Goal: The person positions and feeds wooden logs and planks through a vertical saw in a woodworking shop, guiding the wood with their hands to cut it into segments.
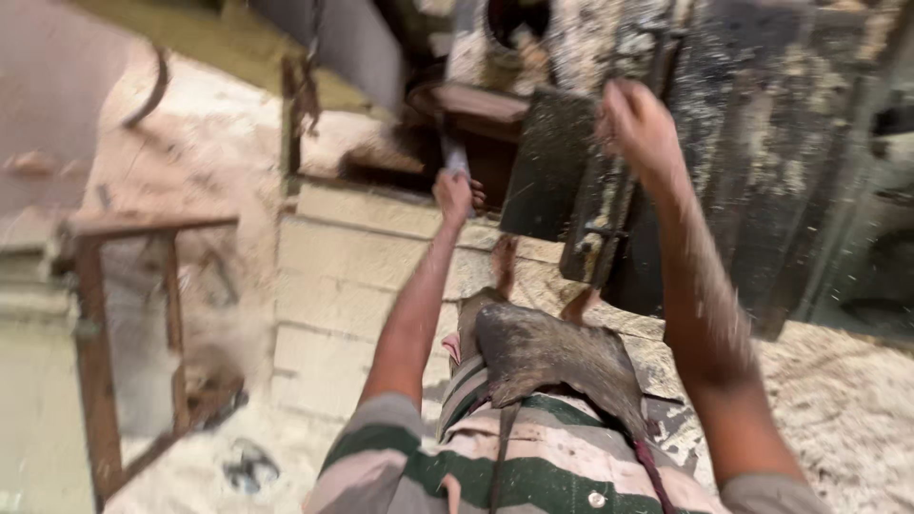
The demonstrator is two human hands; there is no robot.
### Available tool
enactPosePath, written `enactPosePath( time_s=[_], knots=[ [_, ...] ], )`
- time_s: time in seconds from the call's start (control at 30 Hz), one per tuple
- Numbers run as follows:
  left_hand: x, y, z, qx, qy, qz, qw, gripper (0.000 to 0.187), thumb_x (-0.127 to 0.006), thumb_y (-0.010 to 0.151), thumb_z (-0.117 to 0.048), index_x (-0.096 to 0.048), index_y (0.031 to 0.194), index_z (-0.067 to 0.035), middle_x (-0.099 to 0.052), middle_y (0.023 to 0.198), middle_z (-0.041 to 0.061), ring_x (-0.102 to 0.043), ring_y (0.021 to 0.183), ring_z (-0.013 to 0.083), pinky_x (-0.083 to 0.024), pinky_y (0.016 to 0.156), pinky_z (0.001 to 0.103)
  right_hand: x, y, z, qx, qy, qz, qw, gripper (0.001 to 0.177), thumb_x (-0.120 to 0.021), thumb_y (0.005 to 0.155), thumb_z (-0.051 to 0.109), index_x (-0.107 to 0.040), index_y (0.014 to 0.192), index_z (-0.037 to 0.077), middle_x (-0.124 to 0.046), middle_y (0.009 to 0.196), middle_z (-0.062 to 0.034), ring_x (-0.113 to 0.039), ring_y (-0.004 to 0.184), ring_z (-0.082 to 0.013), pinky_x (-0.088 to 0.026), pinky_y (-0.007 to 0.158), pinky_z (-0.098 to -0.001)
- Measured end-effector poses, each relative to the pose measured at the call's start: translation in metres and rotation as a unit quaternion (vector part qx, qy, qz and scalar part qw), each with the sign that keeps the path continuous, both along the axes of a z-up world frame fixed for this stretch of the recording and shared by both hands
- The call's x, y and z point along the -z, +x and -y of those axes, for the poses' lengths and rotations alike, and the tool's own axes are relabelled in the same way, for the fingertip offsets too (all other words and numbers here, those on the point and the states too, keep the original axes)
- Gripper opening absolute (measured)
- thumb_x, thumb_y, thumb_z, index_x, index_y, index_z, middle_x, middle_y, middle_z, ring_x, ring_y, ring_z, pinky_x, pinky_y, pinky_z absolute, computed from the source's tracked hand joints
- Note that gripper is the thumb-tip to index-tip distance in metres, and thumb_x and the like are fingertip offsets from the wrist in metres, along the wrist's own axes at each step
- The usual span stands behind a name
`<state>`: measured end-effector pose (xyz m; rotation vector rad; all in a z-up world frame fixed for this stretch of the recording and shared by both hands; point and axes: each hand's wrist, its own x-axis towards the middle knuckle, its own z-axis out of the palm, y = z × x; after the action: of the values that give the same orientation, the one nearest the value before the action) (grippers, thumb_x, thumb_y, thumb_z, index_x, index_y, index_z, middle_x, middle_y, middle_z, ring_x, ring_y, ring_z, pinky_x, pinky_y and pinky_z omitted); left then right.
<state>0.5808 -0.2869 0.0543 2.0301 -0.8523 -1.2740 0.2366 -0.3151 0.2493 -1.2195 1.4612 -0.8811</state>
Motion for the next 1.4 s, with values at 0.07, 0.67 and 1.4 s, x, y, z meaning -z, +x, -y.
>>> enactPosePath(
  time_s=[0.07, 0.67, 1.4],
  knots=[
    [-0.003, -0.005, 0.034, -0.075, -0.097, -0.06, 0.991, 0.029, -0.05, 0.106, -0.018, -0.068, 0.112, 0.004, -0.075, 0.087, 0.019, -0.073, 0.066, 0.0276, -0.06, 0.051, 0.035, 0.034, -0.038, -0.064, 0.095, -0.122, -0.193, 0.969, 0.065, -0.061, 0.105, 0.047, -0.057, 0.141, -0.007, -0.07, 0.118, -0.0253, -0.067, 0.111, -0.0364, -0.053, 0.098, -0.0495],
    [0.01, -0.087, 0.108, 0.172, -0.182, 0.22, 0.943, 0.037, -0.052, 0.111, -0.027, -0.064, 0.122, 0.006, -0.072, 0.082, 0.019, -0.068, 0.063, 0.0297, -0.053, 0.05, 0.04, 0.126, -0.097, -0.173, 0.218, -0.015, -0.515, 0.829, 0.082, -0.044, 0.104, 0.069, -0.042, 0.154, 0.005, -0.036, 0.157, -0.025, -0.039, 0.143, -0.0387, -0.034, 0.116, -0.0563],
    [-0.033, -0.039, 0.073, -0.023, -0.029, -0.023, 0.999, 0.042, -0.056, 0.105, -0.039, -0.051, 0.107, 0.003, -0.064, 0.065, 0.018, -0.058, 0.042, 0.0241, -0.045, 0.035, 0.037, 0.134, -0.097, -0.169, 0.219, 0.014, -0.524, 0.823, 0.08, -0.051, 0.1, 0.066, -0.041, 0.154, 0.008, -0.034, 0.156, -0.0235, -0.037, 0.143, -0.0376, -0.032, 0.116, -0.0573]
  ],
)
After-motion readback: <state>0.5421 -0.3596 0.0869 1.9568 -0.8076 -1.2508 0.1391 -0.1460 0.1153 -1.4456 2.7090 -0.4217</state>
